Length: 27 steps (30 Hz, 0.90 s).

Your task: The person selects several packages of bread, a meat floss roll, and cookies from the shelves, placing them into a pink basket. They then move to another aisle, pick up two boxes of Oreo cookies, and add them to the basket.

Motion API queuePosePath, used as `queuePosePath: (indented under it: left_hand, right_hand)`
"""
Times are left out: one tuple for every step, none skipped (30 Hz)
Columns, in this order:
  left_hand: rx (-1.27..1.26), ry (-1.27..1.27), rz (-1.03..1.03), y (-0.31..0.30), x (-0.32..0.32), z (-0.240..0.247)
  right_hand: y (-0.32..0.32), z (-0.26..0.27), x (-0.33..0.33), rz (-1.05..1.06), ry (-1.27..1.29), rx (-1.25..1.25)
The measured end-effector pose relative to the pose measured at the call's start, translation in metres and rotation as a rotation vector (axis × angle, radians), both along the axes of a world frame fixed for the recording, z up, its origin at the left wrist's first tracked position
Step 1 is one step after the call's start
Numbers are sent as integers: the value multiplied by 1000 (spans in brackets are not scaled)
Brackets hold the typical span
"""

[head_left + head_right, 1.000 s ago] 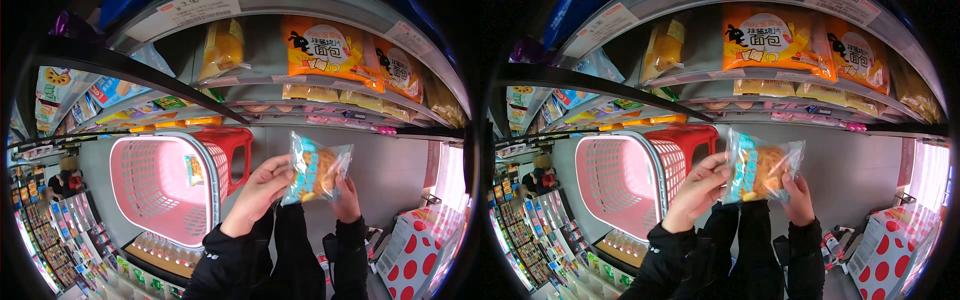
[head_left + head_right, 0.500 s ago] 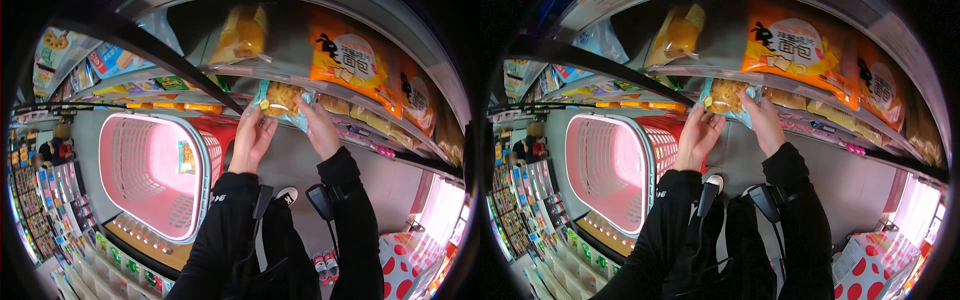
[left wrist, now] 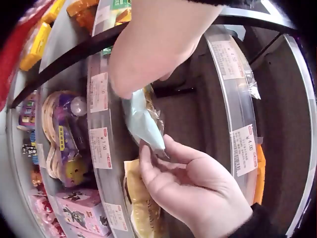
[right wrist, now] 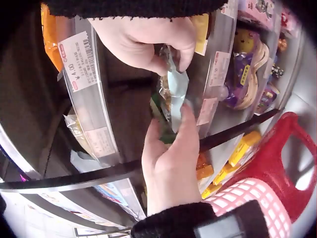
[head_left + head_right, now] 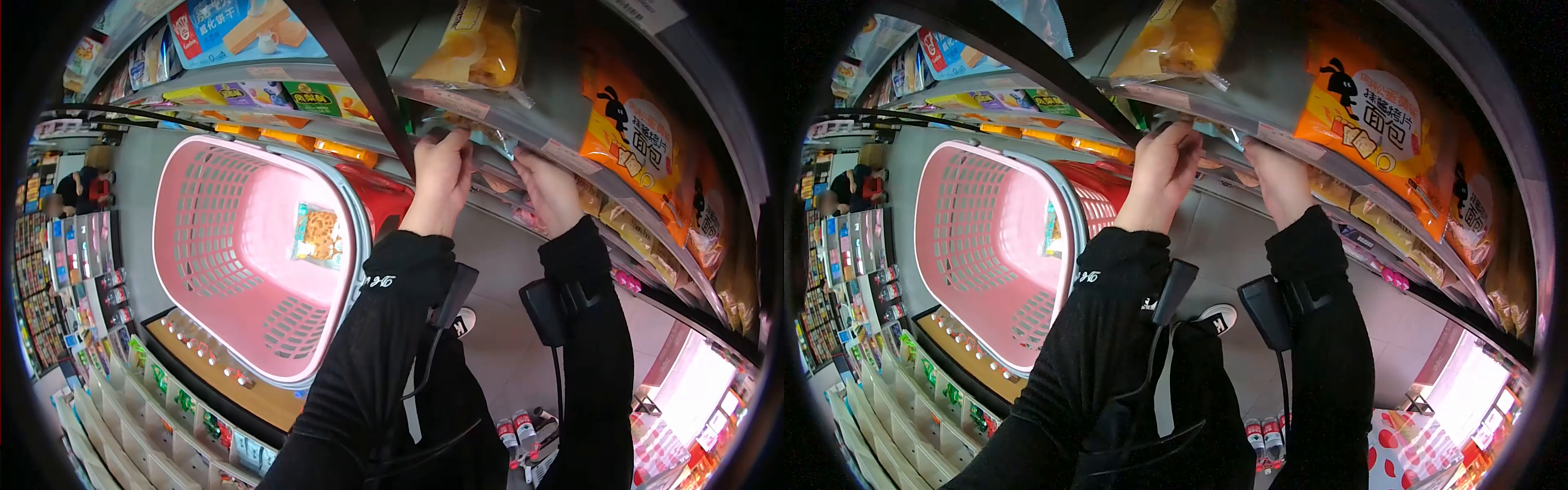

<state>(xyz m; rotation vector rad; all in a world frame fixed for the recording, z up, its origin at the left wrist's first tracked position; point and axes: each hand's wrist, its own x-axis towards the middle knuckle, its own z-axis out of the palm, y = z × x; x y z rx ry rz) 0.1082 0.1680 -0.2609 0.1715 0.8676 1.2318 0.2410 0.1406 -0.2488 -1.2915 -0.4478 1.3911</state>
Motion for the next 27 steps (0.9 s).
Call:
queuePosePath:
  left_hand:
    - [-2,2,2,0,1,1]
    - [2,-9,11,1,4,3]
    - [7,-21,19,1,6,5]
    - [18,-13,6,-1,7,6]
    - [17,-12,6,-5,8,7]
    - [79,52,-4,-10,9,9]
    - [141,118,-15,-17,9,10]
    - [174,153,8,-27,10,15]
    - [91,175,71,-43,13,22]
    - [200,173,8,-57,9,25]
    - [158,314,-61,-72,5,40]
    - [148,362,-89,-91,0,48]
    - [115,335,-131,-108,-9,70]
    - [181,367,-191,-124,-21,80]
    - [217,368,-264,-139,-35,94]
    - [227,350,-339,-150,-50,112]
    - [207,325,-428,-159,-68,129]
    - [204,402,-487,-163,-84,150]
    - [211,457,-539,-167,-102,162]
    - [240,549,-574,-168,-119,169]
    - [247,622,-591,-165,-135,174]
    - [199,716,-606,-157,-148,179]
    - [110,775,-601,-148,-162,180]
    - [238,862,-616,-138,-183,163]
    - [184,909,-609,-126,-194,151]
    - [127,822,-618,-114,-210,134]
    - [37,845,-708,-100,-224,119]
  right_hand:
    - [4,-2,0,-18,24,-22]
    - [6,-4,0,-38,48,-43]
    - [5,-6,-2,-38,51,-45]
    - [5,-6,-4,-36,23,8]
    - [4,-6,-6,-34,-6,61]
    - [2,-4,-6,-35,-5,59]
    - [-2,5,-6,104,-182,15]
    - [-8,10,-8,244,-358,-28]
    - [-16,9,-12,243,-355,-27]
    - [-26,6,-17,180,-387,92]
    - [-37,6,-21,115,-420,210]
    - [-48,16,-25,139,-391,176]
    - [-60,26,-29,163,-360,143]
    - [-74,30,-33,186,-404,154]
    - [-87,32,-37,195,-399,128]
    - [-101,36,-43,200,-380,94]
    - [-113,40,-49,203,-362,60]
    - [-125,46,-55,195,-357,63]
    - [-136,52,-61,224,-335,20]
    - [-146,57,-69,252,-314,-23]
    - [-155,59,-77,235,-307,-8]
    - [-164,60,-81,251,-238,-21]
    - [-172,61,-85,267,-170,-36]
    - [-177,62,-89,261,-172,-36]
    - [-181,63,-92,255,-144,-39]
    - [-185,63,-95,250,-116,-42]
    - [-190,61,-97,246,-121,-39]
